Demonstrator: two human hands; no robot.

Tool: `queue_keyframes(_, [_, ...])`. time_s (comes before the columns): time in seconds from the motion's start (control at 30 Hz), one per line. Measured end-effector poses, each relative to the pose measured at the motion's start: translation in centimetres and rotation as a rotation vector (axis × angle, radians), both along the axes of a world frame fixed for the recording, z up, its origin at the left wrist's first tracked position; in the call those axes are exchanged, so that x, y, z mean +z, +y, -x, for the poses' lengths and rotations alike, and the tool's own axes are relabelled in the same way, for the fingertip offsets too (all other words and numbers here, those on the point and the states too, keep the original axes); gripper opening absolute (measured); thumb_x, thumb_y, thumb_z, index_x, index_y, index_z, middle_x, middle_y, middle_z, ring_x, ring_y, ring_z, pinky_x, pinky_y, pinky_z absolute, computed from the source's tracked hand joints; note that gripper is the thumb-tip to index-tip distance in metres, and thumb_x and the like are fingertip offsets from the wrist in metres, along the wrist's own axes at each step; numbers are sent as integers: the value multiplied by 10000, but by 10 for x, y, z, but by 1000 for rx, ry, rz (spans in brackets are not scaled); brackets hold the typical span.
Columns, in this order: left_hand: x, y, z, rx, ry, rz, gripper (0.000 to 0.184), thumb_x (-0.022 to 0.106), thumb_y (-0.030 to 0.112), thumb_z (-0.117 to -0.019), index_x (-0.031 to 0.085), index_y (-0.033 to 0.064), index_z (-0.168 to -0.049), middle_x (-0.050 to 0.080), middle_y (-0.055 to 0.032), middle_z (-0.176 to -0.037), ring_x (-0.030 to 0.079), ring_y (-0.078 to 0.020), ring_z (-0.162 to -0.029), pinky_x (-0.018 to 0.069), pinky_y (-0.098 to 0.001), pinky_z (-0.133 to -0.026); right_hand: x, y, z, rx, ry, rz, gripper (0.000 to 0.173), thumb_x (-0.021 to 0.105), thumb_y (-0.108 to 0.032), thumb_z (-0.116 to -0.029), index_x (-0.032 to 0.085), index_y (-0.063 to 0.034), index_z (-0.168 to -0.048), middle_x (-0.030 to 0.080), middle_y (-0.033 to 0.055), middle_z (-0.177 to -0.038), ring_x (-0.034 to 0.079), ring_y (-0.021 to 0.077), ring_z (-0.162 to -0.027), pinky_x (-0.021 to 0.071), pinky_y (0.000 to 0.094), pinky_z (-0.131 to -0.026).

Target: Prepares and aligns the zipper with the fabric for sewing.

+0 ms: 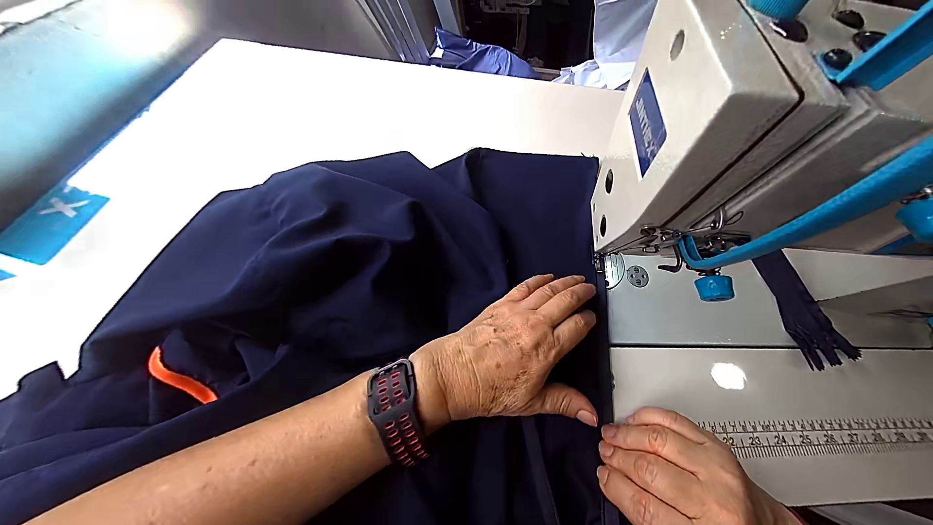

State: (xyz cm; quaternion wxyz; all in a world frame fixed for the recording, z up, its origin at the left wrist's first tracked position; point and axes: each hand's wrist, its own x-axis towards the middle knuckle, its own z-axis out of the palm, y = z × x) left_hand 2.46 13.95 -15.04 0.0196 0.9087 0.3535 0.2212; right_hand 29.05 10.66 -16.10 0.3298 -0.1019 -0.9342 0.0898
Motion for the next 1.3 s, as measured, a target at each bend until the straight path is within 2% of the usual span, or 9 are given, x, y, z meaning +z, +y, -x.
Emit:
queue_keyframes(0.13, [-5, 9, 4, 16, 18, -38, 875, 305, 779, -943, 697, 35, -1182, 659, -148, -1360, 574, -303, -1350, 464, -488, -1112, 7, 1, -3, -4, -45, 11, 197, 545, -20, -984, 718, -83, -913, 767, 62, -901, 715, 197, -1006, 508, 292, -983])
queue_keyframes(0.23, [-6, 8, 3, 15, 38, -46, 901, 289, 812, -923, 638, 113, -1370, 650, -141, -1373, 566, -312, -1354, 454, -509, -1113, 8, 1, -2, 0, -55, 32, 198, 550, -20, -978, 727, -76, -909, 764, 64, -887, 713, 201, -990, 507, 295, -978])
queue_keyframes(0.3, [-7, 8, 1, 27, 60, -62, 916, 270, 835, -905, 621, 164, -1419, 644, -135, -1387, 561, -315, -1358, 449, -517, -1110, 9, 2, -1, 6, -63, 41, 197, 551, -20, -975, 728, -77, -907, 763, 65, -879, 715, 202, -985, 506, 296, -978])
queue_keyframes(0.7, [-2, 6, 2, 18, 24, -34, 840, 360, 797, -911, 731, 130, -1261, 668, -131, -1360, 589, -297, -1336, 478, -501, -1098, 9, 2, -2, -2, -52, 55, 204, 545, -24, -974, 722, -87, -894, 755, 53, -861, 712, 200, -986, 503, 290, -979])
queue_keyframes(0.87, [-3, 5, 2, 5, 21, -32, 825, 383, 782, -920, 719, 116, -1273, 596, -85, -1469, 539, -255, -1389, 450, -493, -1127, 8, 1, -2, -6, -43, 52, 203, 548, -15, -970, 717, -87, -885, 750, 48, -861, 707, 196, -991, 500, 288, -986])
queue_keyframes(0.97, [-5, 5, 3, -3, 24, -27, 839, 387, 783, -913, 713, 110, -1293, 638, -64, -1425, 538, -263, -1394, 440, -512, -1133, 7, 1, -3, -9, -39, 47, 210, 545, -12, -970, 720, -90, -882, 754, 45, -864, 710, 191, -989, 503, 285, -980])
queue_keyframes(1.07, [-6, 3, 4, -7, 16, -23, 876, 373, 781, -927, 692, 62, -1313, 636, -99, -1423, 545, -266, -1388, 432, -497, -1147, 7, 2, -3, -3, -30, 53, 211, 543, -13, -972, 721, -88, -886, 754, 48, -861, 711, 194, -992, 502, 284, -982])
queue_keyframes(1.17, [-6, 3, 3, 5, 7, -89, 900, 378, 778, -927, 716, 3, -1238, 685, -150, -1333, 616, -279, -1310, 480, -460, -1108, 6, 2, -3, -1, -27, 50, 209, 543, -20, -974, 720, -88, -885, 755, 48, -859, 711, 192, -988, 501, 285, -980])
queue_keyframes(1.3, [-2, 5, -2, 25, 48, -105, 908, 379, 842, -867, 673, 105, -1307, 701, -133, -1291, 631, -299, -1277, 508, -495, -1057, 5, 1, -2, -2, -12, 42, 210, 540, -17, -973, 714, -85, -877, 748, 48, -841, 712, 194, -973, 509, 288, -973])
